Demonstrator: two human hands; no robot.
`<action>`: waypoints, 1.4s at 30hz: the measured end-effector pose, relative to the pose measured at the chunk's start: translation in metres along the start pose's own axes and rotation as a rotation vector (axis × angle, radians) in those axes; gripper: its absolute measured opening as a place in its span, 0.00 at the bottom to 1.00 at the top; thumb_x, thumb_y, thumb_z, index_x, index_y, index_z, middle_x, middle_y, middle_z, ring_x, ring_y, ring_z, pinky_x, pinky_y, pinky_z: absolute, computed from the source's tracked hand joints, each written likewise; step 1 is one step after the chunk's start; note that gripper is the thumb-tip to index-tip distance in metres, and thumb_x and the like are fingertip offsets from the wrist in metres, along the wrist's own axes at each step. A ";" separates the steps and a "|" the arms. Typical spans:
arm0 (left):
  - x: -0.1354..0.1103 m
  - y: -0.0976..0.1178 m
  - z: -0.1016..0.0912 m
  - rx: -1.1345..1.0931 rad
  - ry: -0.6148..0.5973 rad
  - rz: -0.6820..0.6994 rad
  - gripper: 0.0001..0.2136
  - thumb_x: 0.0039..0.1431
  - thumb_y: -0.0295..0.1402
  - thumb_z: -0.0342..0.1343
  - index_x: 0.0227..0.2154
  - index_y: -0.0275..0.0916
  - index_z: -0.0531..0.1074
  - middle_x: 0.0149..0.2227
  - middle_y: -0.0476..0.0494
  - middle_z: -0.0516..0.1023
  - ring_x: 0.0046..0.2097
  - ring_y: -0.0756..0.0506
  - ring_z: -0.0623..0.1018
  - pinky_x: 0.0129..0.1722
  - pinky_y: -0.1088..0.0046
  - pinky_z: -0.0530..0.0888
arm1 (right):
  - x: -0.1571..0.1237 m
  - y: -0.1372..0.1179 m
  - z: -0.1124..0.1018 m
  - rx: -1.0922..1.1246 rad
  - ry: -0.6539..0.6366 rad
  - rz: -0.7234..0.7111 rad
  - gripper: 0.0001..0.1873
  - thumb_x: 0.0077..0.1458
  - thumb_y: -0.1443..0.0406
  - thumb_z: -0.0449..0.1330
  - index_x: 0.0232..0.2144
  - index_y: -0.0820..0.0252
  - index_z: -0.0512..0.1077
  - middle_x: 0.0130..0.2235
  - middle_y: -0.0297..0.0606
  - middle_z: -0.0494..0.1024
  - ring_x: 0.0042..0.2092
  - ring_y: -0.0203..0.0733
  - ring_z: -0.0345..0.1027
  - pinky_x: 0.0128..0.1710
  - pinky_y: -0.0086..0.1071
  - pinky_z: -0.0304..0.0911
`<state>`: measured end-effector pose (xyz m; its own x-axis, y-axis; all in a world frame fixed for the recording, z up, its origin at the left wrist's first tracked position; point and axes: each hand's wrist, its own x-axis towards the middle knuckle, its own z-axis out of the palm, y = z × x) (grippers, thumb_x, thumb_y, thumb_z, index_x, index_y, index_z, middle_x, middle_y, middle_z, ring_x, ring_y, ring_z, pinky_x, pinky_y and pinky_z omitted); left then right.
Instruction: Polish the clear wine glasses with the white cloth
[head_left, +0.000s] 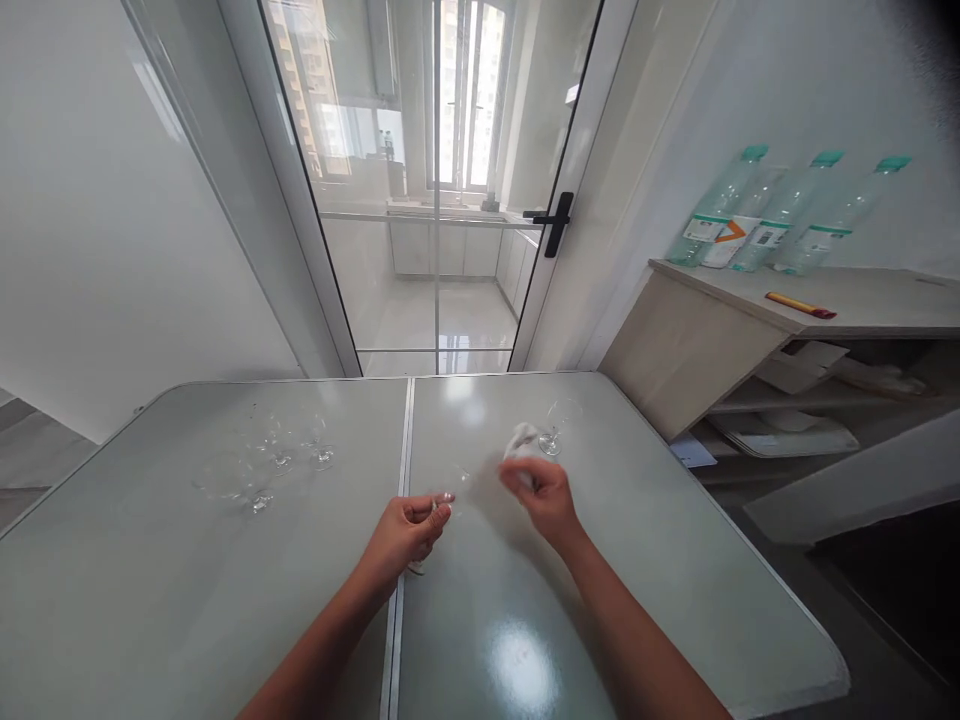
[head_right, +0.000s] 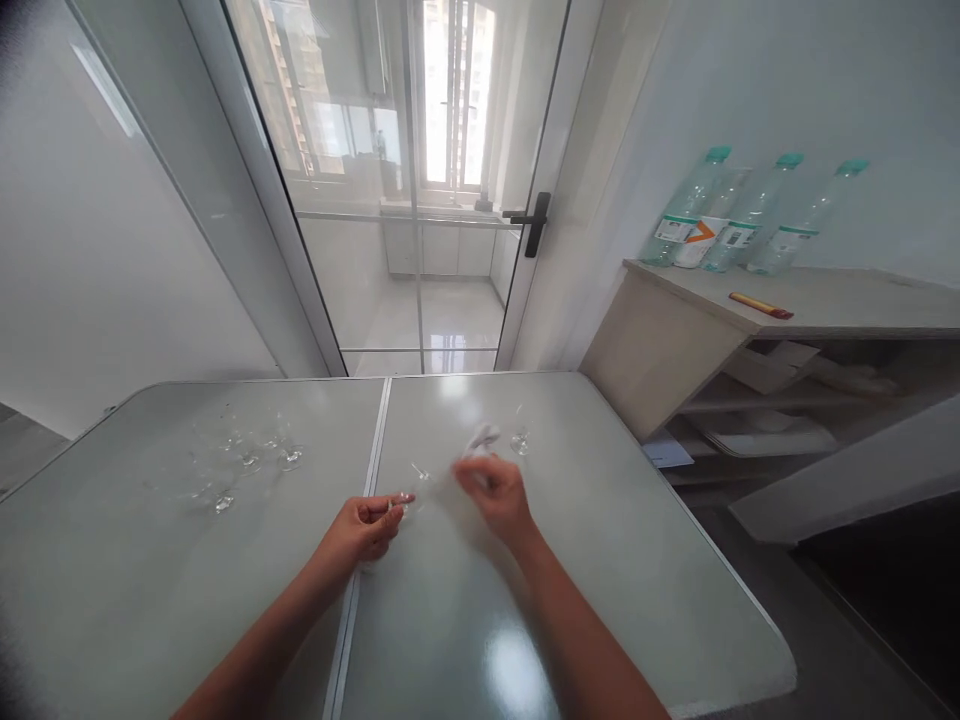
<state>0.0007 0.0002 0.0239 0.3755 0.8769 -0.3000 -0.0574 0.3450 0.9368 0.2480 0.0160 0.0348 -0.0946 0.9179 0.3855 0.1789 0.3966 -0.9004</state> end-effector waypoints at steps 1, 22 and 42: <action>0.001 -0.001 0.002 0.022 0.037 0.069 0.30 0.57 0.53 0.63 0.51 0.30 0.74 0.22 0.58 0.59 0.21 0.56 0.56 0.22 0.77 0.52 | 0.000 -0.003 0.001 0.139 0.116 0.104 0.13 0.62 0.59 0.61 0.49 0.49 0.77 0.36 0.35 0.77 0.36 0.43 0.67 0.43 0.38 0.63; -0.004 -0.013 0.012 0.404 0.132 0.354 0.19 0.67 0.46 0.53 0.45 0.34 0.78 0.21 0.53 0.65 0.23 0.52 0.65 0.26 0.76 0.65 | -0.015 0.014 0.018 0.234 0.086 0.046 0.33 0.49 0.65 0.72 0.55 0.50 0.65 0.45 0.36 0.74 0.41 0.42 0.70 0.43 0.35 0.68; -0.008 -0.019 0.012 0.359 0.376 0.504 0.17 0.67 0.44 0.54 0.46 0.36 0.78 0.21 0.52 0.68 0.23 0.50 0.68 0.28 0.75 0.67 | -0.002 0.014 0.003 0.464 0.354 0.120 0.17 0.50 0.61 0.73 0.41 0.55 0.73 0.34 0.31 0.73 0.34 0.37 0.64 0.33 0.29 0.61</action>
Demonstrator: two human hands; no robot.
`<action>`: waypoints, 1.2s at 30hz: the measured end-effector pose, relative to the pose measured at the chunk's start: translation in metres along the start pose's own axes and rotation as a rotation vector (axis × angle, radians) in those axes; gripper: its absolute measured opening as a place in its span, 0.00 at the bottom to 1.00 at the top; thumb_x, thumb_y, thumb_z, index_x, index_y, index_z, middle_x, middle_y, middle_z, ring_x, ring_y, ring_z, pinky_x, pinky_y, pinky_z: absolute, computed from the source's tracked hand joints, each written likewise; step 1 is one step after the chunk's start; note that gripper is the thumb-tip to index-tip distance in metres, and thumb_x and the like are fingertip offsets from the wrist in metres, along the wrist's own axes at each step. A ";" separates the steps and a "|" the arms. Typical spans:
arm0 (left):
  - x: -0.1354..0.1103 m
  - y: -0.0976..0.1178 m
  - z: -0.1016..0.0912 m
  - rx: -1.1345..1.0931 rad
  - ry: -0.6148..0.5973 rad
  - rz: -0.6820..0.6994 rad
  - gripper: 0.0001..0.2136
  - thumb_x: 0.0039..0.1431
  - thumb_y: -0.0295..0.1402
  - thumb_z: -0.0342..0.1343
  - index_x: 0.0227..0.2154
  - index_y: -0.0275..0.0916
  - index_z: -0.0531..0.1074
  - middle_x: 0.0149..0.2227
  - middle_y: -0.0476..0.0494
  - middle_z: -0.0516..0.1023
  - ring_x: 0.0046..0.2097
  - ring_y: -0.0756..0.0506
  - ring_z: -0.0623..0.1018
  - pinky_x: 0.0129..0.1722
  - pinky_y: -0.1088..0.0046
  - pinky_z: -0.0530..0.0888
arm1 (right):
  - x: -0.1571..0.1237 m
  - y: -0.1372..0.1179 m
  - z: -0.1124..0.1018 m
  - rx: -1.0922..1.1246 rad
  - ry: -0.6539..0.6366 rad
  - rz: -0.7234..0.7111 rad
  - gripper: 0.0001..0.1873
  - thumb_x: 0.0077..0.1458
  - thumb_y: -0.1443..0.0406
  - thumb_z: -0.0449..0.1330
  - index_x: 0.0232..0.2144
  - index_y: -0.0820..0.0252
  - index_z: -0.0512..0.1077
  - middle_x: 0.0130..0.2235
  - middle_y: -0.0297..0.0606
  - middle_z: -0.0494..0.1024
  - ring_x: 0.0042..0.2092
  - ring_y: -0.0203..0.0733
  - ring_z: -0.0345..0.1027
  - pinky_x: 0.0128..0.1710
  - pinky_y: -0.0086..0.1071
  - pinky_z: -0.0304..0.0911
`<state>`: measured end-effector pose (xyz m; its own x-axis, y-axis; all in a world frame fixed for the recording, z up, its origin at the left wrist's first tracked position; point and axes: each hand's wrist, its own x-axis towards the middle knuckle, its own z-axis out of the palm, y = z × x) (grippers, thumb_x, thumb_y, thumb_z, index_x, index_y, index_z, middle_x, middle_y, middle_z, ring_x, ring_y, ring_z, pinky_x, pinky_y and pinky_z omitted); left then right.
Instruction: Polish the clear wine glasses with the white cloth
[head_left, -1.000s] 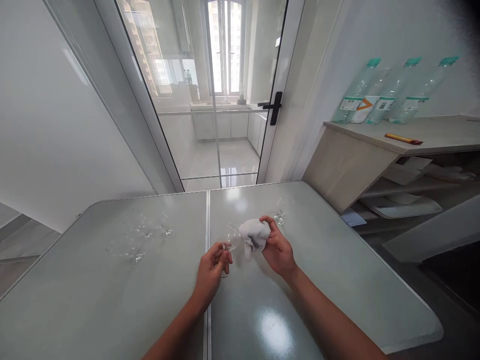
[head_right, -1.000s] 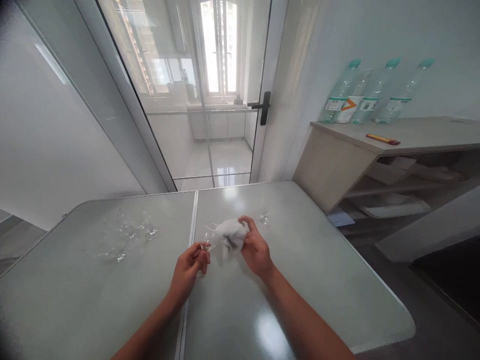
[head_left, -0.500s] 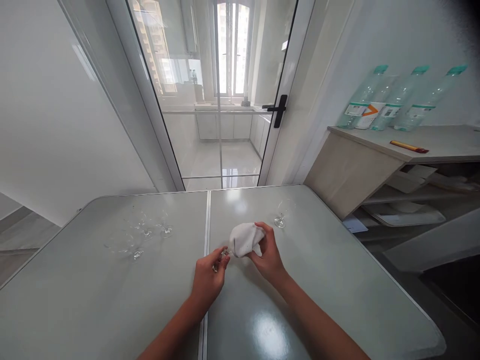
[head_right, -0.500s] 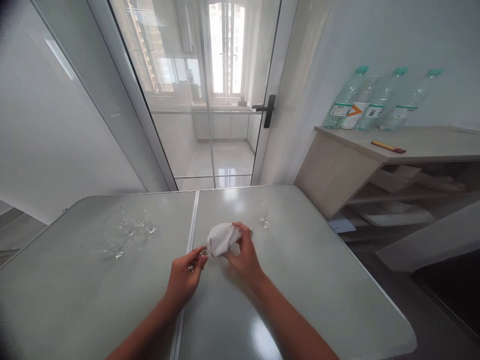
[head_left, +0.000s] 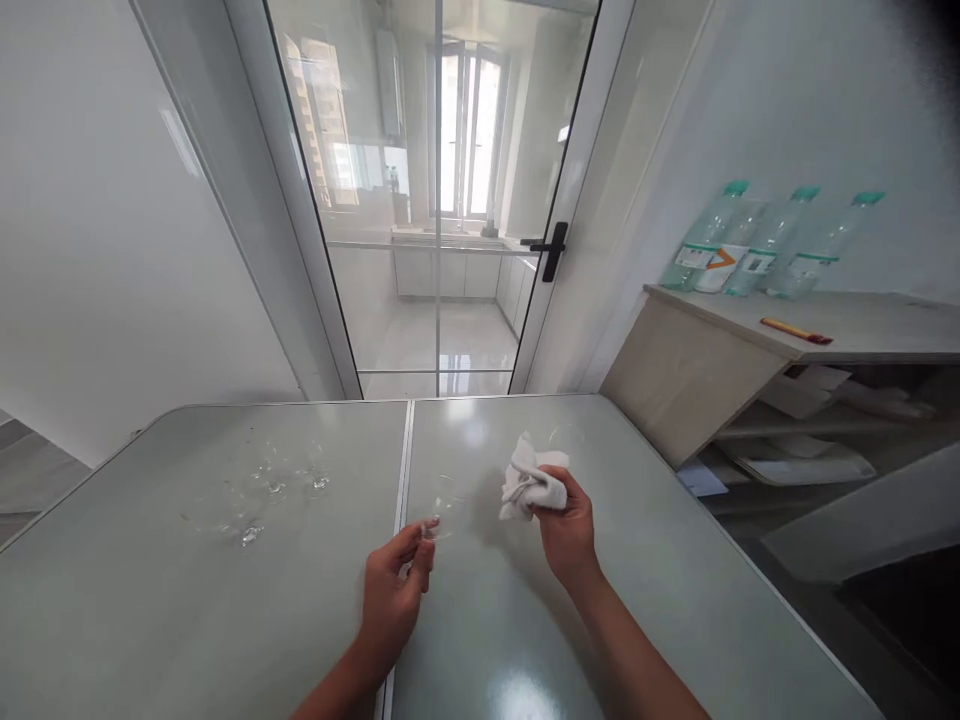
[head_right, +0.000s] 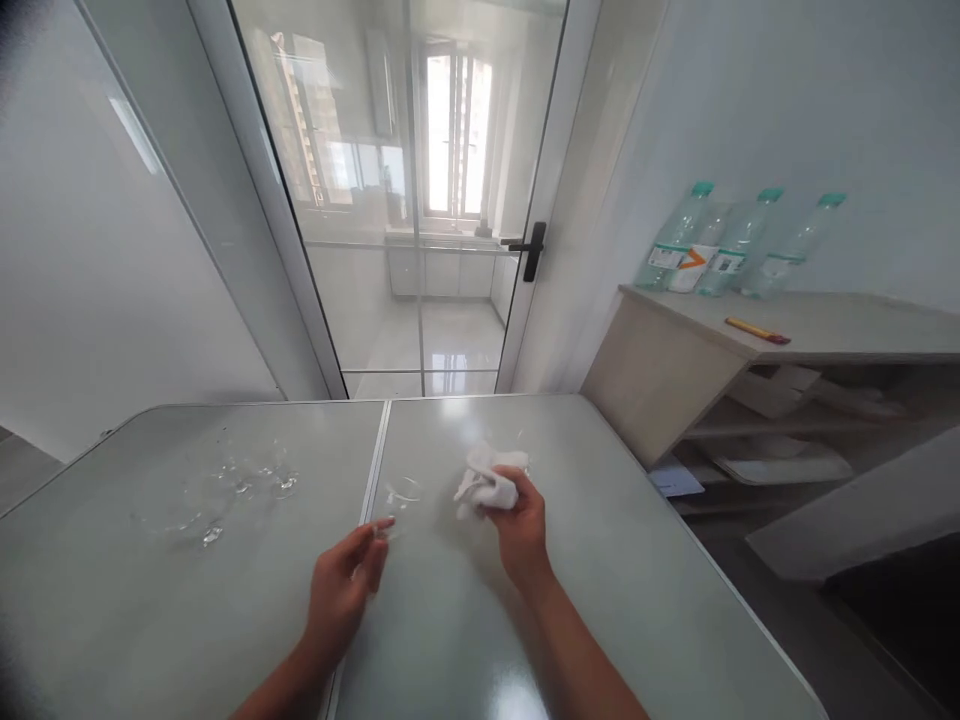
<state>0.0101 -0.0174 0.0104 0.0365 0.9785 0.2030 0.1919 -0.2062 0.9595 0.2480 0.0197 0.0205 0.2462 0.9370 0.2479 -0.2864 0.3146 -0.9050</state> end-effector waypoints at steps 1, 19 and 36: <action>0.000 0.000 0.000 -0.095 0.024 -0.019 0.18 0.67 0.45 0.54 0.46 0.36 0.78 0.20 0.53 0.66 0.23 0.51 0.66 0.28 0.75 0.67 | 0.001 0.004 -0.002 0.024 -0.052 0.017 0.20 0.45 0.62 0.75 0.38 0.55 0.73 0.33 0.31 0.73 0.33 0.37 0.63 0.33 0.28 0.60; -0.004 -0.007 0.026 -0.220 -0.311 -0.172 0.22 0.62 0.53 0.55 0.23 0.39 0.69 0.20 0.49 0.65 0.22 0.51 0.62 0.24 0.75 0.59 | -0.034 -0.002 0.050 0.169 -0.228 0.369 0.31 0.43 0.59 0.74 0.47 0.52 0.65 0.35 0.34 0.74 0.31 0.39 0.68 0.28 0.29 0.65; -0.007 -0.006 0.035 -0.269 -0.298 -0.154 0.25 0.63 0.54 0.54 0.23 0.36 0.76 0.23 0.45 0.75 0.27 0.47 0.71 0.31 0.72 0.67 | -0.054 0.017 0.060 0.098 -0.154 0.341 0.36 0.48 0.57 0.73 0.56 0.53 0.66 0.43 0.39 0.78 0.34 0.41 0.73 0.33 0.33 0.72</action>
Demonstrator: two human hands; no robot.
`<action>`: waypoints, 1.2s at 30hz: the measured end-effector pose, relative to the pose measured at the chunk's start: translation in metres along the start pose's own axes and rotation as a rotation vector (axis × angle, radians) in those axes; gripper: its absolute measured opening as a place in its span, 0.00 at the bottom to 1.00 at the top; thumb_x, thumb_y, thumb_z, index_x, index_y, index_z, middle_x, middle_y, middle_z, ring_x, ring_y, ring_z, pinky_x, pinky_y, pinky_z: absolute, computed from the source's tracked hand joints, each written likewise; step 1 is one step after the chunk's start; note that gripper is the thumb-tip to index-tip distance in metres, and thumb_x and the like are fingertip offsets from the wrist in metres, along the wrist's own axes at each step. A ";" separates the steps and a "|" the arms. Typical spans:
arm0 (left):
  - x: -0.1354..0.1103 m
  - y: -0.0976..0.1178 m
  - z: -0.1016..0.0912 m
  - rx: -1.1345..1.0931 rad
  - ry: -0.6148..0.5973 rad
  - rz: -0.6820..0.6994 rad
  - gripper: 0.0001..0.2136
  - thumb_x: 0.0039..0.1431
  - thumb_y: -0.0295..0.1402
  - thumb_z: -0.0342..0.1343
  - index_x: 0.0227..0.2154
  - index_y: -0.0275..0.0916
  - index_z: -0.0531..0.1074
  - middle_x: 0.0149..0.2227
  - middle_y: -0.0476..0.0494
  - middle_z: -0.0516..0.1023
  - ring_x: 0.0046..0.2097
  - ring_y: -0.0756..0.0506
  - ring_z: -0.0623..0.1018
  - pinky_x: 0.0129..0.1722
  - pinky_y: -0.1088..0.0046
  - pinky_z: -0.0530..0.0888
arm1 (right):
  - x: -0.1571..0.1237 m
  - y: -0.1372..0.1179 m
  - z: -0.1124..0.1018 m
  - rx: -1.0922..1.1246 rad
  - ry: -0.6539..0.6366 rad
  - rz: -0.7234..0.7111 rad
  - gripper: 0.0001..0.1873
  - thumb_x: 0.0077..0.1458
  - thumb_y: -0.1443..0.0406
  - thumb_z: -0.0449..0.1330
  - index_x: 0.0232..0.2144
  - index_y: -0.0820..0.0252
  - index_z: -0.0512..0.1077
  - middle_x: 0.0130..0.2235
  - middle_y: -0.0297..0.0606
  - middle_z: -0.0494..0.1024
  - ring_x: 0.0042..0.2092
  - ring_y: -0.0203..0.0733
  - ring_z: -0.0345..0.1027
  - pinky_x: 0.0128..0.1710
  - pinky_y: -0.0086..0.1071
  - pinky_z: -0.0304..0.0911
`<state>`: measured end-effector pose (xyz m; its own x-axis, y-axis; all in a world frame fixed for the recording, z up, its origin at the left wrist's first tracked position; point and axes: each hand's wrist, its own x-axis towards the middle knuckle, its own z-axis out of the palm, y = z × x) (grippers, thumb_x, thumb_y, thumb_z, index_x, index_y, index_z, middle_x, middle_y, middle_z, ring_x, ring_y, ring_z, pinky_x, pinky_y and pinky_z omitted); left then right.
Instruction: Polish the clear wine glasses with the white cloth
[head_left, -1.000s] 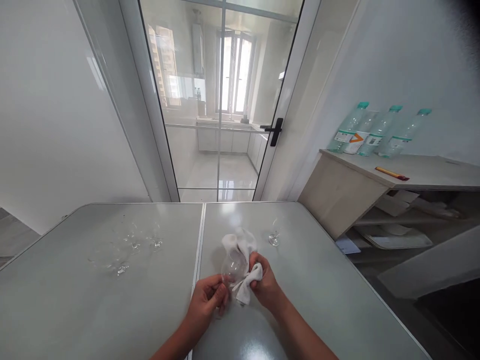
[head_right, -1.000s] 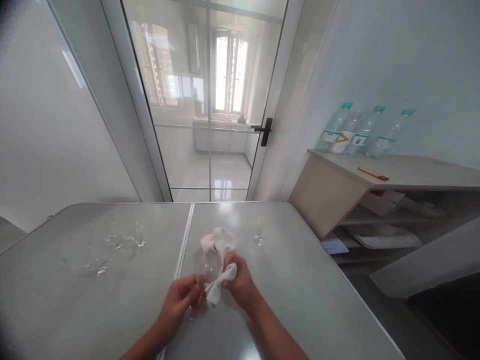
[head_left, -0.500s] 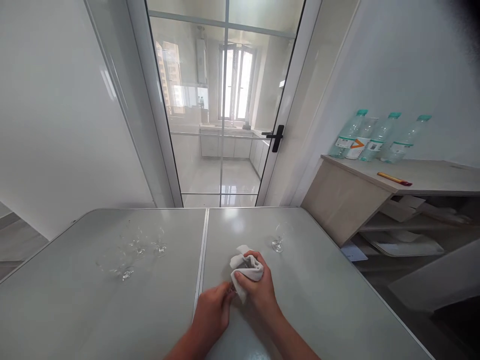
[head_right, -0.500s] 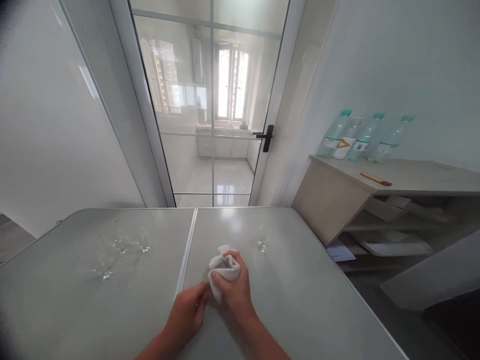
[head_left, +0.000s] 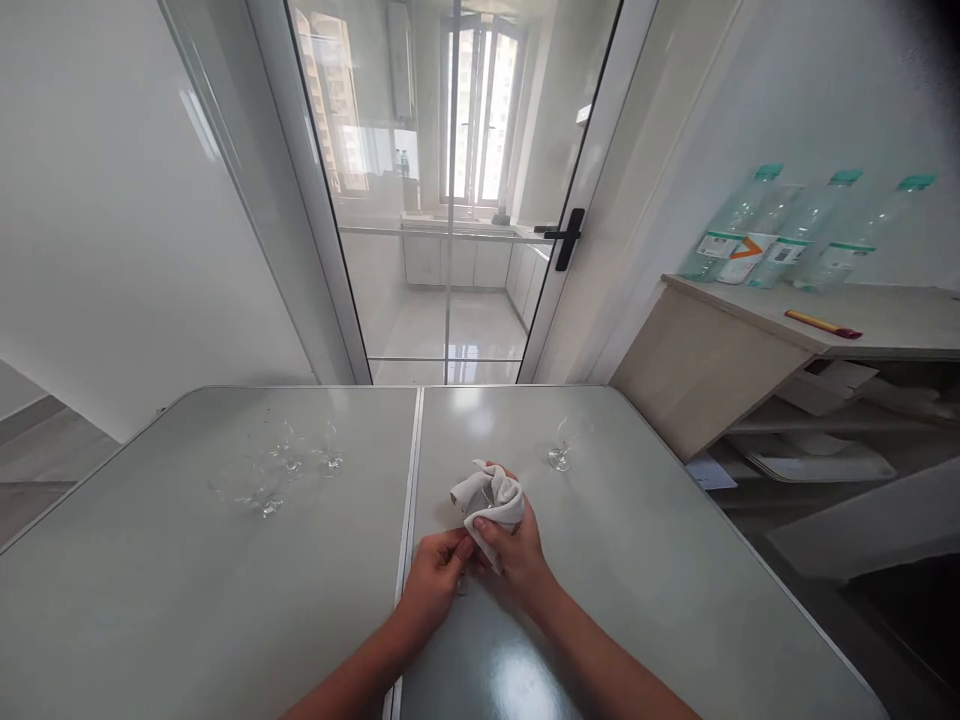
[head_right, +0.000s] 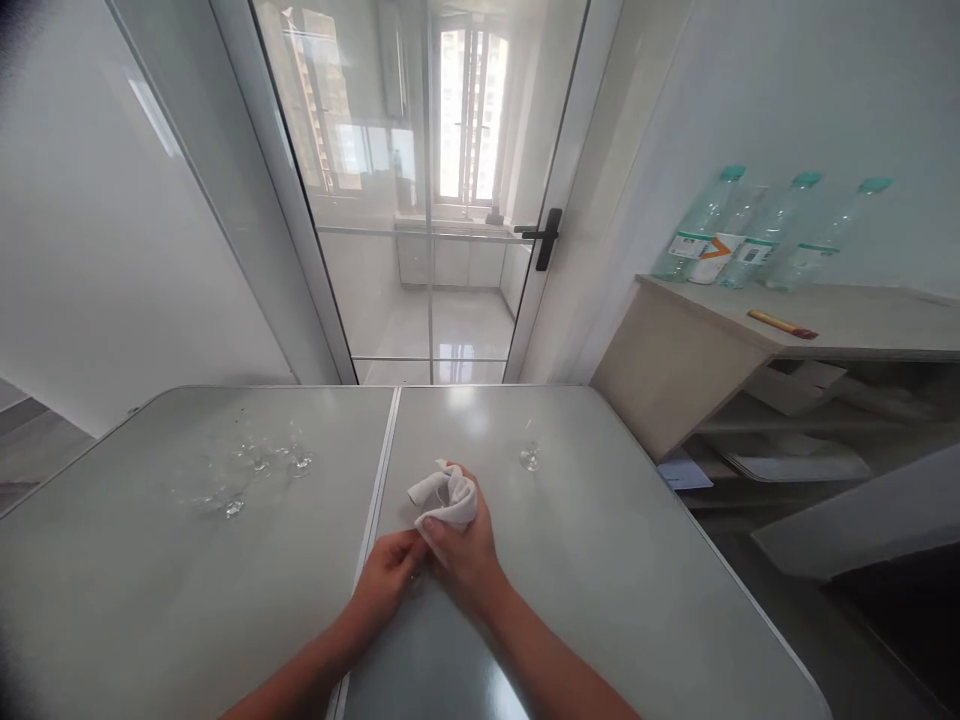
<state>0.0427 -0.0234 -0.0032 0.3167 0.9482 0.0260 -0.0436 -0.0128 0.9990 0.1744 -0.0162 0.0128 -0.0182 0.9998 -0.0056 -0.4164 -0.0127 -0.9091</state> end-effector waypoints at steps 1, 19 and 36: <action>-0.001 -0.001 -0.002 0.056 0.066 0.028 0.24 0.63 0.52 0.54 0.23 0.36 0.76 0.24 0.45 0.76 0.28 0.47 0.72 0.32 0.71 0.68 | -0.001 0.005 0.002 -0.028 0.008 0.005 0.34 0.47 0.57 0.74 0.55 0.54 0.67 0.43 0.40 0.79 0.37 0.43 0.74 0.38 0.36 0.72; -0.003 0.012 -0.017 -0.072 0.134 0.128 0.29 0.67 0.43 0.55 0.66 0.41 0.57 0.64 0.32 0.68 0.65 0.37 0.70 0.63 0.56 0.67 | 0.010 0.006 -0.013 -0.279 -0.354 0.092 0.24 0.54 0.48 0.68 0.43 0.61 0.78 0.38 0.40 0.80 0.39 0.44 0.71 0.44 0.37 0.68; -0.001 0.019 -0.023 -0.136 0.149 0.204 0.27 0.59 0.40 0.66 0.60 0.41 0.67 0.59 0.33 0.75 0.59 0.37 0.76 0.61 0.56 0.71 | 0.008 -0.009 -0.010 -0.234 -0.467 0.184 0.22 0.52 0.52 0.71 0.42 0.61 0.76 0.36 0.36 0.77 0.35 0.38 0.67 0.38 0.32 0.63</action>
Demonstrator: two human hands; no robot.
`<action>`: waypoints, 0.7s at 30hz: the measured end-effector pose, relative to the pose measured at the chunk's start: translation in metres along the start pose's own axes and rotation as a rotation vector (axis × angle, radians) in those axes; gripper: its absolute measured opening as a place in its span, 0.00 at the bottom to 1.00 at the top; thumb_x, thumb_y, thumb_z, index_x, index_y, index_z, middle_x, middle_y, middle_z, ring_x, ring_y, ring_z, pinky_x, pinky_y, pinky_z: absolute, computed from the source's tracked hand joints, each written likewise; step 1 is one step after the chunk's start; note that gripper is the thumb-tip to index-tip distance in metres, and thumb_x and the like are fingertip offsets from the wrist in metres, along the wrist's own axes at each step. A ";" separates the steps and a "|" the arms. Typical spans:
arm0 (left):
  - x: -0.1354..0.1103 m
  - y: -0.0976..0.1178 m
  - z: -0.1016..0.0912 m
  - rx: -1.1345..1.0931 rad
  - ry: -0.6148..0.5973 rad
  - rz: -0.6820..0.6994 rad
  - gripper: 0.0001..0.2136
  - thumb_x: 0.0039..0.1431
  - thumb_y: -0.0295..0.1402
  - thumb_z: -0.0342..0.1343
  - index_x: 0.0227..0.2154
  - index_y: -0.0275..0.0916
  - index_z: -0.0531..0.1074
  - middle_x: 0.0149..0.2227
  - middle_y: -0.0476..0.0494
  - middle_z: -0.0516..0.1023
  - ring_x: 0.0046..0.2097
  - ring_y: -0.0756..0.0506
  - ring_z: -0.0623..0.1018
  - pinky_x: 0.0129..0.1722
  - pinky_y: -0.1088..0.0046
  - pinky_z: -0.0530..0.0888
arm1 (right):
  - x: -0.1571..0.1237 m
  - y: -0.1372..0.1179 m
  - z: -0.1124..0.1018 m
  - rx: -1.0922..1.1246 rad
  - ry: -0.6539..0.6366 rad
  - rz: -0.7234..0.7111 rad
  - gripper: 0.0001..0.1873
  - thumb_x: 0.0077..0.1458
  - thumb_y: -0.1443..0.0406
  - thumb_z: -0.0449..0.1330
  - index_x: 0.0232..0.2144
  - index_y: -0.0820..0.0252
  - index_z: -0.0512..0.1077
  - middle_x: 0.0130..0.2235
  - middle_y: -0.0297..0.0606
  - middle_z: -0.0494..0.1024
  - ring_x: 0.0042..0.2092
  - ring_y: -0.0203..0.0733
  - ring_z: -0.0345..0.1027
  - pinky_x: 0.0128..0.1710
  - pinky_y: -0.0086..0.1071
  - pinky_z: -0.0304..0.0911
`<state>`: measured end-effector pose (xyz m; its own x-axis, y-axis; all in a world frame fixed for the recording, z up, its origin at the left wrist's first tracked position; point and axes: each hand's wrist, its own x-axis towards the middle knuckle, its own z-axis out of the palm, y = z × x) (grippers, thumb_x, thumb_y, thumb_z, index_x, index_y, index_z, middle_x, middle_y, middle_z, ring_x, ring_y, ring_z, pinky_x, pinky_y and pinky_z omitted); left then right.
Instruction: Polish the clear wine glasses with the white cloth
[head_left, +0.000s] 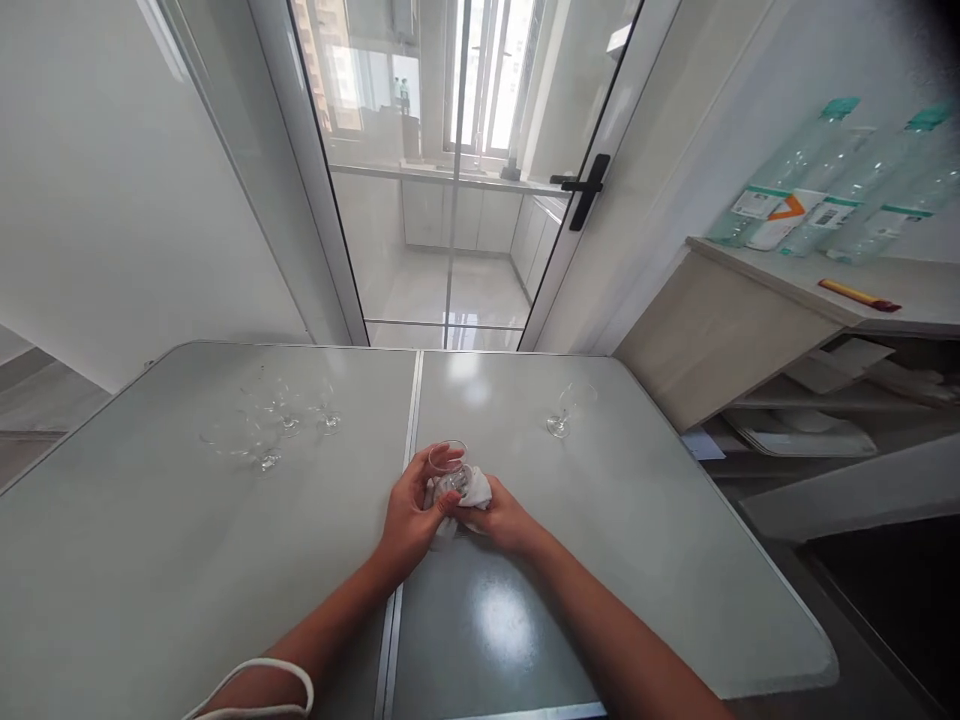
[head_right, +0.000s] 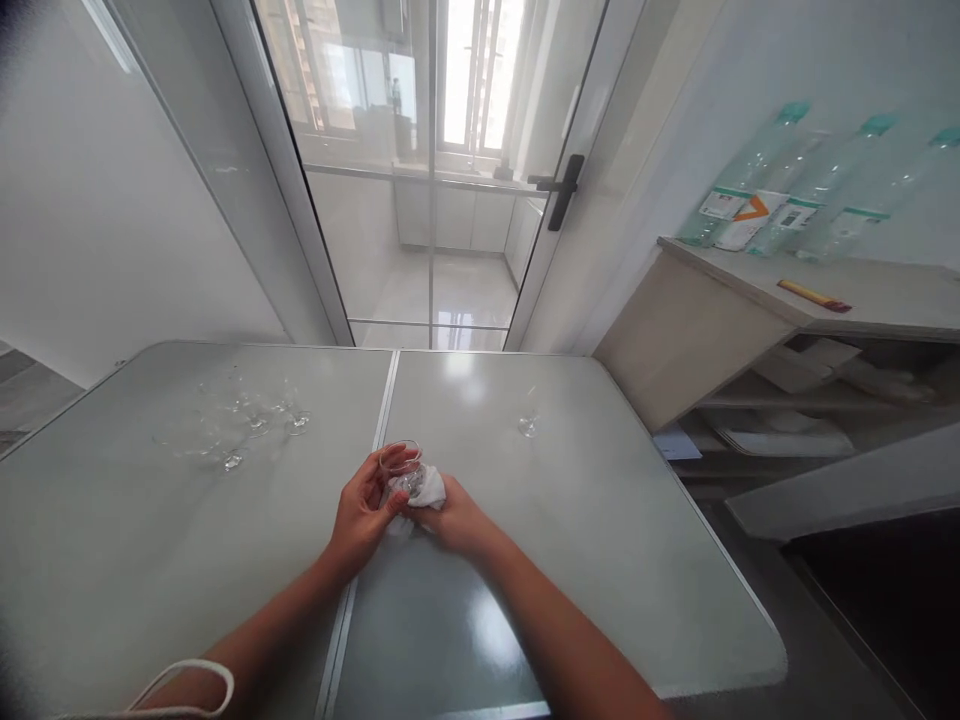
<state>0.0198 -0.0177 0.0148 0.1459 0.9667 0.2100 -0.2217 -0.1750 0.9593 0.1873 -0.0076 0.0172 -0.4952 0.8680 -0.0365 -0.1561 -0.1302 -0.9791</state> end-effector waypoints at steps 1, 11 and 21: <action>0.000 0.000 -0.002 -0.048 -0.045 -0.004 0.28 0.58 0.41 0.67 0.60 0.41 0.68 0.58 0.32 0.76 0.60 0.36 0.75 0.62 0.56 0.70 | -0.001 0.002 -0.001 0.039 -0.011 0.031 0.22 0.50 0.52 0.72 0.41 0.61 0.76 0.35 0.35 0.76 0.34 0.38 0.67 0.37 0.31 0.63; 0.000 -0.007 -0.002 -0.261 0.051 -0.081 0.36 0.50 0.48 0.71 0.59 0.39 0.69 0.57 0.28 0.77 0.57 0.33 0.78 0.58 0.54 0.74 | -0.008 -0.001 -0.007 -0.029 -0.058 0.039 0.17 0.53 0.53 0.67 0.33 0.60 0.72 0.32 0.35 0.74 0.33 0.37 0.64 0.35 0.31 0.62; 0.009 -0.016 -0.016 -0.378 0.040 -0.149 0.35 0.49 0.48 0.72 0.58 0.40 0.71 0.57 0.30 0.77 0.56 0.32 0.79 0.57 0.54 0.75 | 0.004 0.005 0.008 -0.078 0.159 -0.052 0.15 0.55 0.55 0.62 0.25 0.60 0.69 0.25 0.30 0.67 0.28 0.34 0.56 0.31 0.29 0.54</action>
<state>0.0088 -0.0033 -0.0019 0.1671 0.9842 0.0591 -0.5406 0.0413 0.8403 0.1781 -0.0084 0.0135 -0.3462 0.9381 -0.0101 -0.1084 -0.0507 -0.9928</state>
